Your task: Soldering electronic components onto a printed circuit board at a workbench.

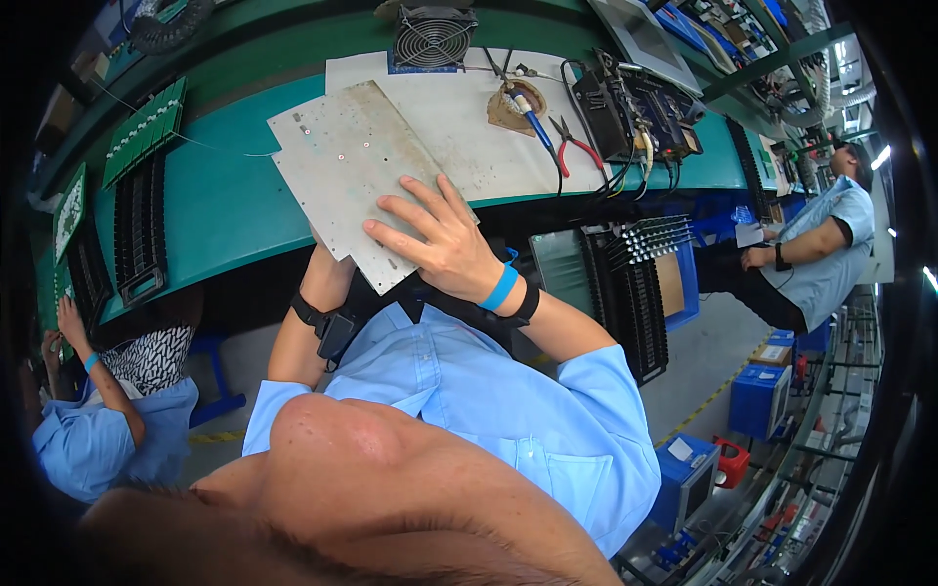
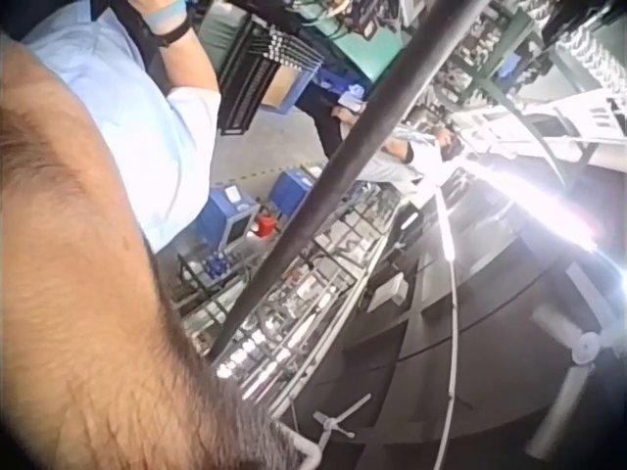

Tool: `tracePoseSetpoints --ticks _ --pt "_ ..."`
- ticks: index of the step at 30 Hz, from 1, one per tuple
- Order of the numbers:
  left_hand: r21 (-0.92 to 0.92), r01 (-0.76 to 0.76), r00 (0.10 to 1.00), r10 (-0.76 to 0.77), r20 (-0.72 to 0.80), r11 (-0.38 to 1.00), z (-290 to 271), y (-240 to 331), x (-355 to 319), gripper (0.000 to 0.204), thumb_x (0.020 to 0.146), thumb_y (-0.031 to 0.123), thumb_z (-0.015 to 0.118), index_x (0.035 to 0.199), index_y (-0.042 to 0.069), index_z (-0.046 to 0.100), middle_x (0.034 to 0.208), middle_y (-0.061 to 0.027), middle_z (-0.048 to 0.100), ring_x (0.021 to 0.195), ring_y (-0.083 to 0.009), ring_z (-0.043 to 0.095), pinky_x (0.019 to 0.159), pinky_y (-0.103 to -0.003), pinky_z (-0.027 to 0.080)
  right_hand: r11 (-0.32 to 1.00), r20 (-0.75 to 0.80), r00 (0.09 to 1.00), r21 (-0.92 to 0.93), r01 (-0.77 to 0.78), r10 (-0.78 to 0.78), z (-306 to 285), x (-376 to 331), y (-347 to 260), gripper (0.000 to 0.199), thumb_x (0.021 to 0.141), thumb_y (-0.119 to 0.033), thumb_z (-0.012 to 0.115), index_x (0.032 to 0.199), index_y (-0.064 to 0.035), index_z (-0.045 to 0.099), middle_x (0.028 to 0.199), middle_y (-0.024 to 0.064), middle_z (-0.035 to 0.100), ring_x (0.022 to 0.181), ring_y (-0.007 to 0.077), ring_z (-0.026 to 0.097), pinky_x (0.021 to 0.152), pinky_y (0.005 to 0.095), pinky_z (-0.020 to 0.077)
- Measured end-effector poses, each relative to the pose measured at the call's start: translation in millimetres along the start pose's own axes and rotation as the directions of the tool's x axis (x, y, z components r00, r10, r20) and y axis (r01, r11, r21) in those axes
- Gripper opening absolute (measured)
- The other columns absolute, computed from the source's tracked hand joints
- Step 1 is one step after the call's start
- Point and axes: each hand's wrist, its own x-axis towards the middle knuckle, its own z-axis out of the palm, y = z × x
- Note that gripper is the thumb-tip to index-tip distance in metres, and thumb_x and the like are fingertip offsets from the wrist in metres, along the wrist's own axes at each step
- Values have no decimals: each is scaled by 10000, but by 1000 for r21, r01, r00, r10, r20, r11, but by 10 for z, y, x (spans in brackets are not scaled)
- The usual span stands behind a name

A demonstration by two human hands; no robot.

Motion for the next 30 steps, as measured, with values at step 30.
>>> tracePoseSetpoints --ticks 30 --pt "528 -49 994 13 112 -848 1185 53 1525 888 972 661 547 1381 -126 595 1569 -256 461 1488 -445 346 1160 -776 203 -309 136 487 904 294 863 437 84 -105 419 1111 -118 525 1522 -60 466 1481 101 588 1329 252 597 1126 451 499"
